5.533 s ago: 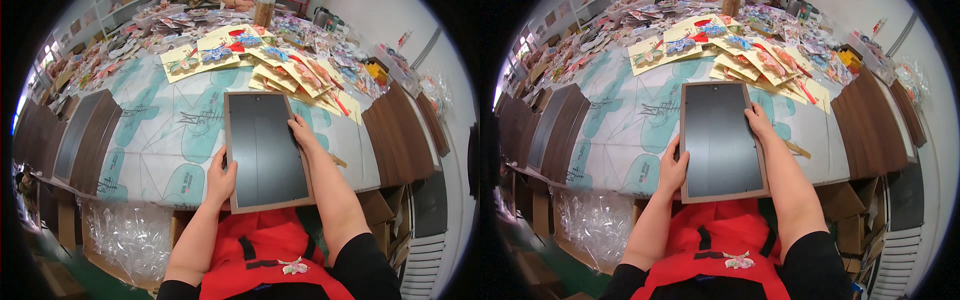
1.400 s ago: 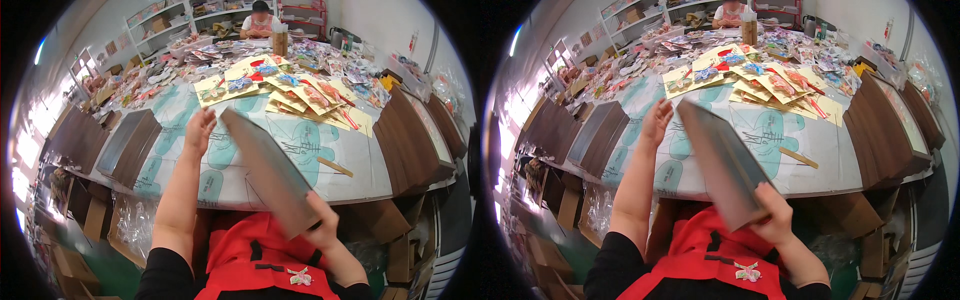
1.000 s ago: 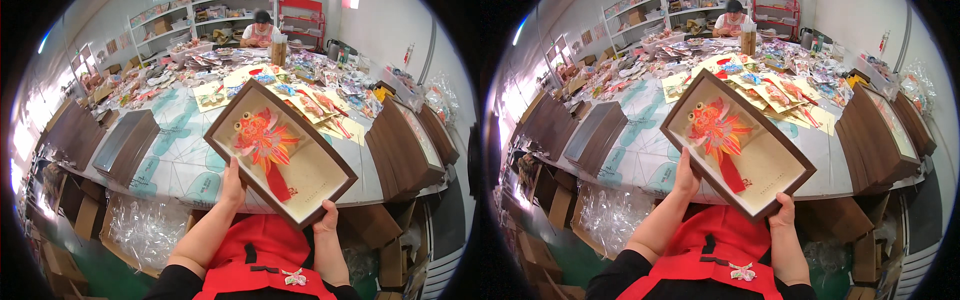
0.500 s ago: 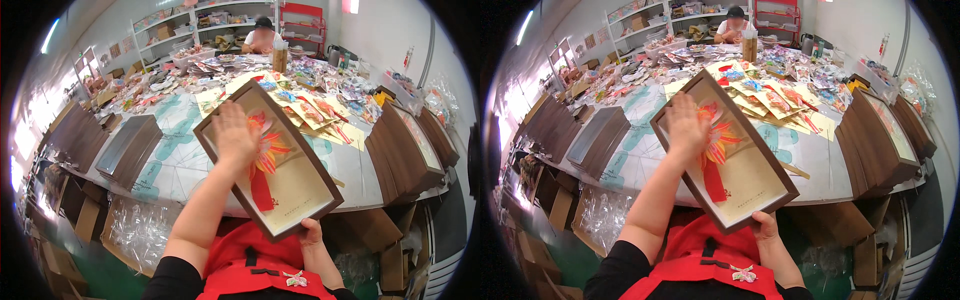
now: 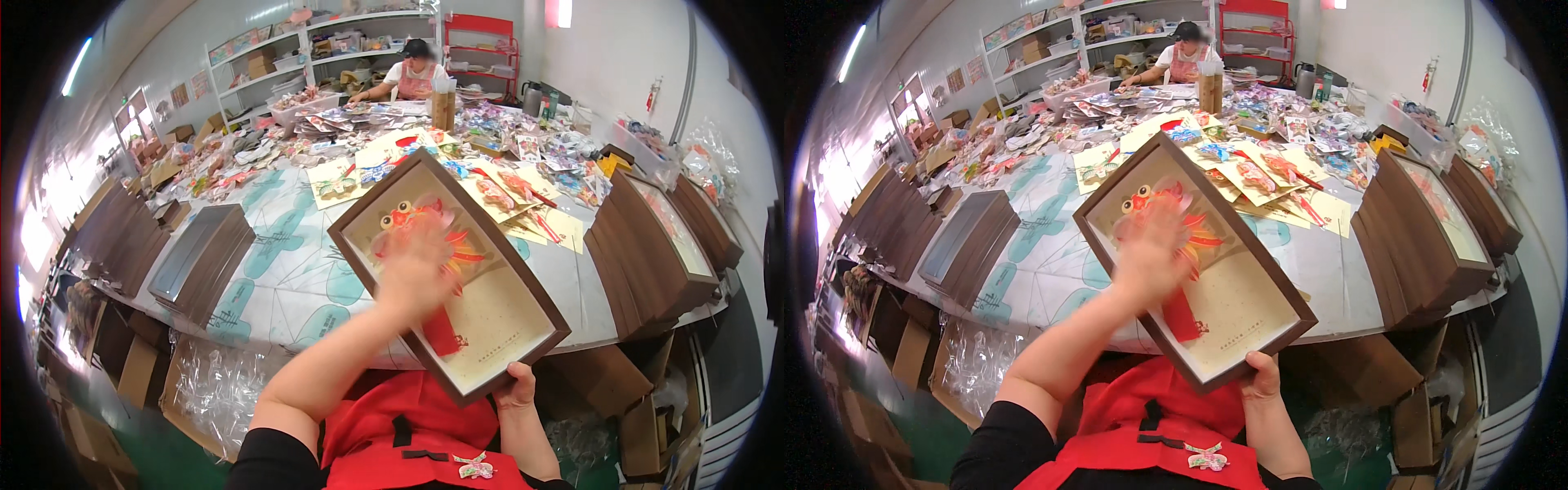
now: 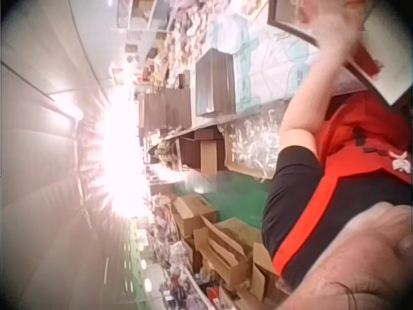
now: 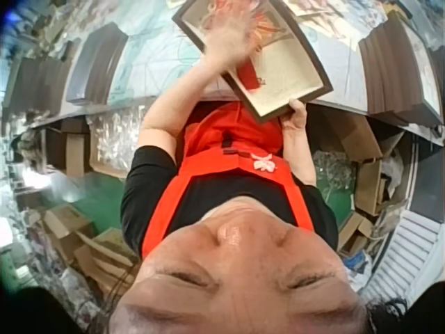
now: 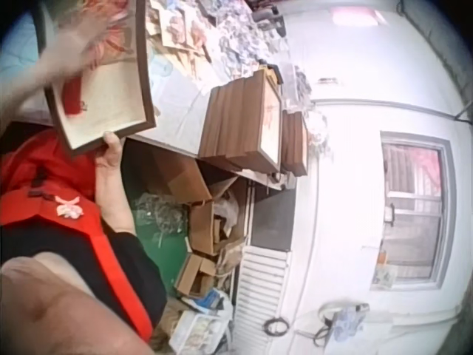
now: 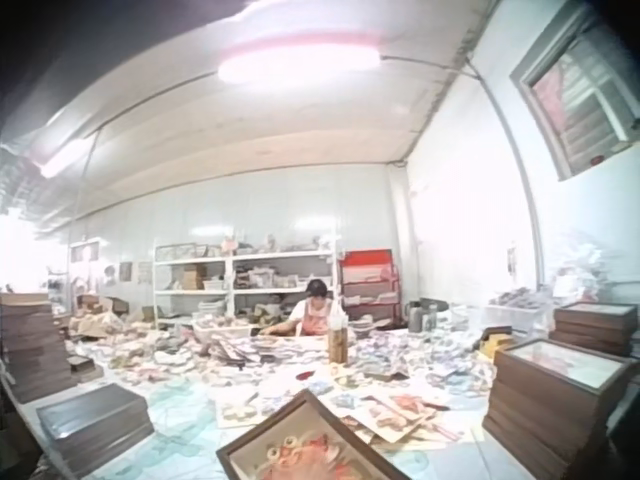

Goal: The person assembles decorative frames by inserting a colorful fish-shaped paper cutout into a wooden frame. They use a small wooden stick to press the backing board into place and secure the contents. The person handles the frames one at a time, flipping them over to check the fit and alignment before setting them aside.

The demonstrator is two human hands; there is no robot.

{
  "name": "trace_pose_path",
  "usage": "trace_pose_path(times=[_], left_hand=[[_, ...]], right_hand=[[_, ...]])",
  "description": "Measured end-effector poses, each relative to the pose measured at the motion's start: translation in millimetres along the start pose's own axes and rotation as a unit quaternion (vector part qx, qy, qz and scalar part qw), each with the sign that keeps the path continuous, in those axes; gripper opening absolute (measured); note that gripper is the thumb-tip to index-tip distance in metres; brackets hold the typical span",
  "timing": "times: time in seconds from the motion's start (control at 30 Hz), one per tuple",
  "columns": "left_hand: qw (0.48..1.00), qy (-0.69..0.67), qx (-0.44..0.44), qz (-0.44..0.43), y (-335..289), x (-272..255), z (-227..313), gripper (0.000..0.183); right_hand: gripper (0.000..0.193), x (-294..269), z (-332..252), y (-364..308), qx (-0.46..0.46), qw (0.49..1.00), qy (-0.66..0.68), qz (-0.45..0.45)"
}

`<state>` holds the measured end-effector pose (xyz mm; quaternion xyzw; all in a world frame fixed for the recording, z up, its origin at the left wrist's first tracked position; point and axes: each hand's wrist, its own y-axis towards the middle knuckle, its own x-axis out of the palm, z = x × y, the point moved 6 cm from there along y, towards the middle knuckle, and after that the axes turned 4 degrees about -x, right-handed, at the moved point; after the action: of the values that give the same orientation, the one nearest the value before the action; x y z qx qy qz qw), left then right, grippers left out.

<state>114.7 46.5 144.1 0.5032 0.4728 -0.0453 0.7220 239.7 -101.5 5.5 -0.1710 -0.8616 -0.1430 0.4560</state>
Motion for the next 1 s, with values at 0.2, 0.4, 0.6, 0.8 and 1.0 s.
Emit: trace_pose_path(times=[0.2,0.4,0.6,0.8,1.0], left_hand=[[0.999,-0.009,0.014,-0.039,11,4,38,0.075],[0.950,-0.197,0.223,-0.091,-48,-6,138,0.063],[0.939,-0.331,0.097,0.005,-65,-17,54,0.056],[0.949,-0.290,-0.126,0.007,-113,-12,-53,0.043],[0.946,-0.217,-0.234,0.059,-169,-28,-115,0.039]], right_hand=[[0.073,-1,7,0,0.010,0.999,0.031,0.010],[0.068,-2,-55,9,-0.095,0.995,0.021,0.006],[0.060,31,-207,-14,-0.289,0.934,-0.080,0.193],[0.050,30,-361,-5,-0.427,0.859,-0.143,0.244],[0.040,-16,-440,48,-0.389,0.872,-0.112,0.275]])
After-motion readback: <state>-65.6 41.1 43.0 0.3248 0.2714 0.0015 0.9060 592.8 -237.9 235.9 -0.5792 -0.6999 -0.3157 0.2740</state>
